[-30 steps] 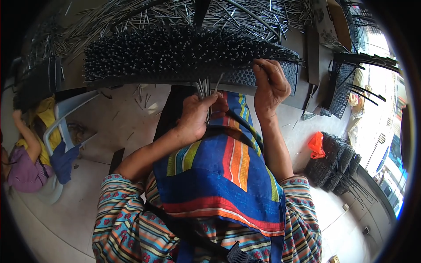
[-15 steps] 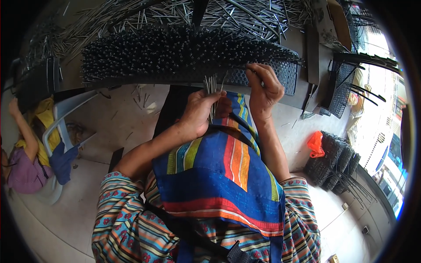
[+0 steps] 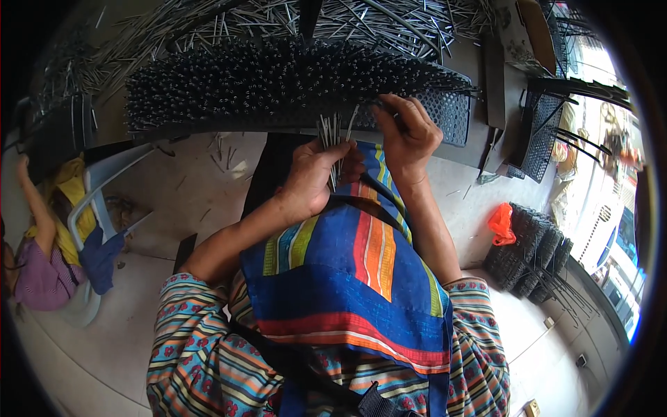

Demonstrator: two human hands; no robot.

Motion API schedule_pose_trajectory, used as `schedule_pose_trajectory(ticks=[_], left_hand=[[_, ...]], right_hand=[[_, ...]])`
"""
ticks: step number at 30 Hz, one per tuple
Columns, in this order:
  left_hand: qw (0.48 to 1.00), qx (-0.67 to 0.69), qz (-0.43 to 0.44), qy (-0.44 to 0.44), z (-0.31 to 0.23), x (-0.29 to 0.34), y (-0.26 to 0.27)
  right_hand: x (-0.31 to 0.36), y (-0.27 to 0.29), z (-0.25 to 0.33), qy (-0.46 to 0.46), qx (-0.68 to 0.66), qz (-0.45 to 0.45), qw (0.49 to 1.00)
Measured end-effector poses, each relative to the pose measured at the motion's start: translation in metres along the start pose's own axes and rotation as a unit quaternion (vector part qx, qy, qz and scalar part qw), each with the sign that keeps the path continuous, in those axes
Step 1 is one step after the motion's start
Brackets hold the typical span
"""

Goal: Inserting thin metal rods into a perforated black mesh to assemble industrial components.

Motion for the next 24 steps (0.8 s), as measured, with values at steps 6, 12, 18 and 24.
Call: schedule_pose_trajectory(ticks=[6, 12, 18, 24], left_hand=[[0.999, 0.005, 0.041, -0.014, -0.002, 0.002, -0.006], [0.995, 0.006, 0.099, 0.011, 0.003, 0.004, -0.019], [0.991, -0.061, 0.117, 0.010, 0.006, 0.006, -0.025], [0.998, 0.025, -0.009, 0.058, 0.007, -0.003, 0.001]], right_hand=[[-0.002, 0.007, 0.001, 0.045, 0.002, -0.018, 0.999], [0.006, 0.006, -0.010, -0.185, -0.228, 0.110, 0.950], [0.027, -0.006, -0.019, -0.270, -0.261, 0.282, 0.883], [0.017, 0.015, -0.034, -0.249, -0.286, 0.035, 0.925]])
Point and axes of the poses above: each hand's wrist, its own x-axis away from the middle knuckle, its own y-axis out of the back of the hand, z = x × y, the point moved 6 cm from there along -x, towards the middle knuckle, and after that the axes turned 13 degrees about x, right-handed, at the moved point
